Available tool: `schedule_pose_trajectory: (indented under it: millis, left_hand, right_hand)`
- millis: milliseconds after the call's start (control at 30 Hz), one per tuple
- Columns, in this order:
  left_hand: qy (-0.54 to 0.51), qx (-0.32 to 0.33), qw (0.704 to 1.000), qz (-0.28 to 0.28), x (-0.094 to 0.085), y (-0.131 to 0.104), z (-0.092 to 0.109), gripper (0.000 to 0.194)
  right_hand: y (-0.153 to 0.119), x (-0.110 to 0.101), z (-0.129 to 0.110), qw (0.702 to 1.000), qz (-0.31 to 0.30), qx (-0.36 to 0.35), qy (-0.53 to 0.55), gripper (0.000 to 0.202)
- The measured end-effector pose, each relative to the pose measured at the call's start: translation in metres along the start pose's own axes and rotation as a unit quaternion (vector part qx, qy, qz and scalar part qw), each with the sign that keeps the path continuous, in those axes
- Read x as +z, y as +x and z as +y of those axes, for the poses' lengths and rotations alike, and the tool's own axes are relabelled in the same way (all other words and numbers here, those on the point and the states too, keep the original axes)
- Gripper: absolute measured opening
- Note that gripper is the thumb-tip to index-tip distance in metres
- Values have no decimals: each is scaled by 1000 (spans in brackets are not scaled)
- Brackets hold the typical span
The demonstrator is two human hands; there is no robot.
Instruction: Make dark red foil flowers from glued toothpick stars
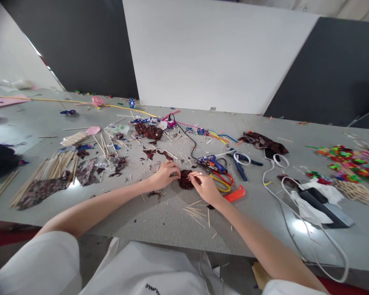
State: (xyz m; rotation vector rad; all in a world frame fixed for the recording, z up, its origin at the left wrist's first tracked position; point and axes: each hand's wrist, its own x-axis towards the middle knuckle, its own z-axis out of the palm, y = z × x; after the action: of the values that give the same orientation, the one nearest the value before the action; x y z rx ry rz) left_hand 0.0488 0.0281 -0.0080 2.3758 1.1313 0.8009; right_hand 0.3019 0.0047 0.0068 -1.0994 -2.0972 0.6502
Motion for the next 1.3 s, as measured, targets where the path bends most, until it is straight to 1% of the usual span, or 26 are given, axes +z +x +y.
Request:
schedule_pose_trajectory:
  millis: [167,400,600,800,967,1100,1300]
  left_hand:
    - [-15,-1,999,34,-1,2,3,10]
    - [-64,2,998,8,-2,6,1,8]
    - [-66,-26,997,11,-5,5,3,8]
    - [-123,-71,990,-8,-10,2,6,12]
    - [-134,-85,987,-9,-8,2,5,11]
    - [-159,-89,983,13,-5,4,4,7]
    - [-208,-93,973,37,-4,5,5,9]
  right_hand:
    - [-1,0,-2,1000,13,-7,7,31]
    - [-1,-1,-5,1000,15,-7,22,31]
    - [0,0,-2,999,10,19,35,33]
    - [0,-2,1,997,3,41,58,35]
    - [-2,-1,1,995,-18,51,87,35]
    - [-3,0,0,993,-26,59,98,35]
    - [-2,-1,-3,993,-28,63,97,35]
